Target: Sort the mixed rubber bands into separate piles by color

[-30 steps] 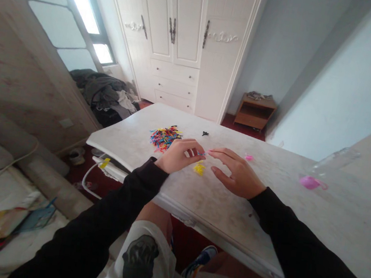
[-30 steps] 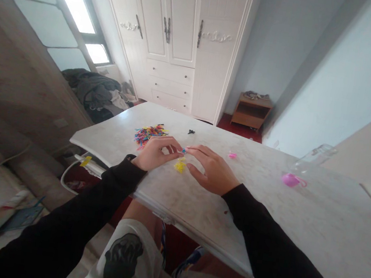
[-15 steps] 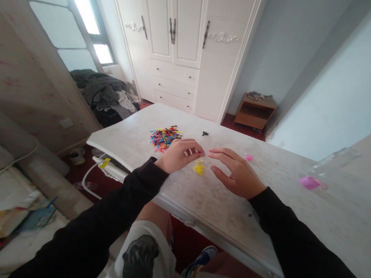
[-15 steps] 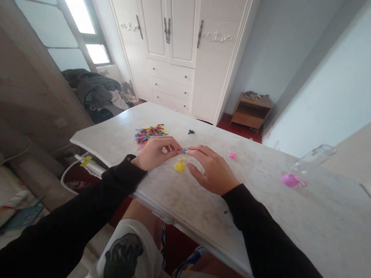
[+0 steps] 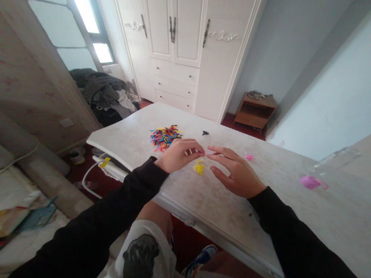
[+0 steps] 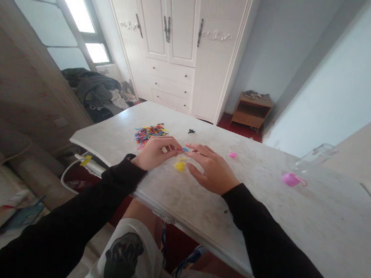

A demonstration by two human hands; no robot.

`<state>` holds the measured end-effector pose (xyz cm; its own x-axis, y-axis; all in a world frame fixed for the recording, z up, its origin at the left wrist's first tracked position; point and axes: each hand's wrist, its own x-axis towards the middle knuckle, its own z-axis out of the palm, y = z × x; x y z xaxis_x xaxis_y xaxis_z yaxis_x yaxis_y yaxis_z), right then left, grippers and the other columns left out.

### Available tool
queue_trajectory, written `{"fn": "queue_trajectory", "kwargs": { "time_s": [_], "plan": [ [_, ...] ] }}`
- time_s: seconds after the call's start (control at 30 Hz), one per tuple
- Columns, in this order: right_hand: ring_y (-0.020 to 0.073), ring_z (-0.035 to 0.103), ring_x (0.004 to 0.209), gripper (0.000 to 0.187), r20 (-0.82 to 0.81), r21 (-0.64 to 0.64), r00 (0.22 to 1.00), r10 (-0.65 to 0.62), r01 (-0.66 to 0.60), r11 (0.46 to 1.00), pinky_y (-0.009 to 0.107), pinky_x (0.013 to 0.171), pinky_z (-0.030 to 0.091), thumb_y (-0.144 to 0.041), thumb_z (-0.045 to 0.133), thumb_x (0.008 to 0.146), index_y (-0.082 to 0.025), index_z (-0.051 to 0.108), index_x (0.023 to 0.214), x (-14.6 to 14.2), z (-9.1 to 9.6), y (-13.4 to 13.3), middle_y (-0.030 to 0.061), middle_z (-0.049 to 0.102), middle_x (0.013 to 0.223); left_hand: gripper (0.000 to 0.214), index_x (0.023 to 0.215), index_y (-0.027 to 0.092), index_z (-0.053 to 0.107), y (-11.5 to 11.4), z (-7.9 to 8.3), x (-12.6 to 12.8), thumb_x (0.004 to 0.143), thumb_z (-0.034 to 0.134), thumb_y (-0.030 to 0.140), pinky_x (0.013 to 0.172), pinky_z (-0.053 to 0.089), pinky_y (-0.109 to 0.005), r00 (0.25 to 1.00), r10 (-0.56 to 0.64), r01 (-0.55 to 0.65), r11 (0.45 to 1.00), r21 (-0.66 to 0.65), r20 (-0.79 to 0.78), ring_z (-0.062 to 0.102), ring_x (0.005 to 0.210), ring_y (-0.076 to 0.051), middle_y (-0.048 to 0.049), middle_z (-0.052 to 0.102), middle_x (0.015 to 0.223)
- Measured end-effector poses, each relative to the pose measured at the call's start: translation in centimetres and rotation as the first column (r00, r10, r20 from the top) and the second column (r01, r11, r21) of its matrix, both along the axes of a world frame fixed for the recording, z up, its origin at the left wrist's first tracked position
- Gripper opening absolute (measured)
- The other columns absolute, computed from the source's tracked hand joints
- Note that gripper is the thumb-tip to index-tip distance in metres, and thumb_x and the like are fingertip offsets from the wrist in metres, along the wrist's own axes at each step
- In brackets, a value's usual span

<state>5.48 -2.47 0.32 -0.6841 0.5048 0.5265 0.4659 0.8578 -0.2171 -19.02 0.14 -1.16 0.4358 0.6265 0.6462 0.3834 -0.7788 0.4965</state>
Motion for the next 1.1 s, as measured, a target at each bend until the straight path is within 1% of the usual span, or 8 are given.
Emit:
{"fn": "queue_trajectory", "kwargs": {
  "time_s": [0.13,0.33,0.6,0.8,0.97,1.1],
  "plan": [
    [0.0295,0.065,0.124,0.036,-0.009,0.006,1.000,0.009,-0.009,1.000,0.054,0.106,0.057,-0.031,0.055,0.103,-0.021,0.065,0.137,-0.07,0.04,0.02,0.0138,0.068,0.134,0.009,0.089,0.018,0.074,0.00,0.07,-0.04,0.094,0.071,0.024,0.061,0.051,-0.019,1.000,0.004,-0.004,1.000,-0.007,-0.004,0.065,0.067,-0.010,-0.0021,0.072,0.080],
    [0.0298,0.066,0.120,0.034,-0.008,-0.011,1.000,0.008,-0.008,1.000,0.052,0.104,0.057,-0.031,0.055,0.103,-0.017,0.067,0.132,-0.12,0.11,-0.04,0.0151,0.070,0.128,0.009,0.089,0.018,0.075,-0.03,0.09,0.00,0.094,0.071,0.023,0.061,0.051,-0.019,1.000,0.006,-0.006,1.000,-0.013,0.005,0.065,0.066,-0.010,-0.0021,0.072,0.079],
    [0.0295,0.066,0.118,0.032,-0.010,-0.010,1.000,0.007,-0.007,1.000,0.054,0.103,0.057,-0.030,0.055,0.103,-0.022,0.068,0.130,-0.20,0.24,-0.10,0.0125,0.071,0.126,0.011,0.092,0.018,0.075,-0.26,0.23,0.00,0.096,0.066,0.023,0.063,0.052,-0.020,1.000,0.021,-0.021,0.998,-0.060,-0.011,0.067,0.069,-0.011,-0.0031,0.074,0.083],
    [0.0292,0.066,0.119,0.032,0.000,-0.019,1.000,0.010,-0.010,1.000,0.052,0.103,0.057,-0.030,0.055,0.103,-0.020,0.068,0.130,-0.20,0.21,-0.07,0.0133,0.071,0.127,0.013,0.090,0.018,0.074,-0.25,0.26,0.02,0.094,0.063,0.019,0.063,0.051,-0.021,1.000,0.021,-0.022,0.997,-0.077,-0.012,0.067,0.069,-0.011,-0.0032,0.073,0.084],
    [0.0290,0.066,0.118,0.031,-0.001,-0.009,1.000,0.013,-0.013,1.000,0.052,0.102,0.057,-0.031,0.054,0.104,-0.018,0.068,0.128,-0.21,0.28,-0.11,0.0141,0.071,0.126,0.009,0.091,0.018,0.074,-0.14,0.00,0.10,0.094,0.066,0.019,0.061,0.050,-0.020,1.000,0.028,-0.028,0.997,-0.068,0.001,0.066,0.068,-0.010,-0.0023,0.072,0.083],
    [0.0289,0.066,0.118,0.031,0.003,-0.013,1.000,0.004,-0.003,1.000,0.053,0.103,0.057,-0.031,0.054,0.103,-0.020,0.067,0.129,-0.19,0.27,-0.11,0.0128,0.071,0.126,0.008,0.092,0.018,0.074,-0.03,-0.16,0.10,0.094,0.067,0.018,0.060,0.050,-0.019,0.999,0.039,-0.038,0.997,-0.060,0.017,0.066,0.067,-0.010,-0.0019,0.072,0.083]
  ]
}}
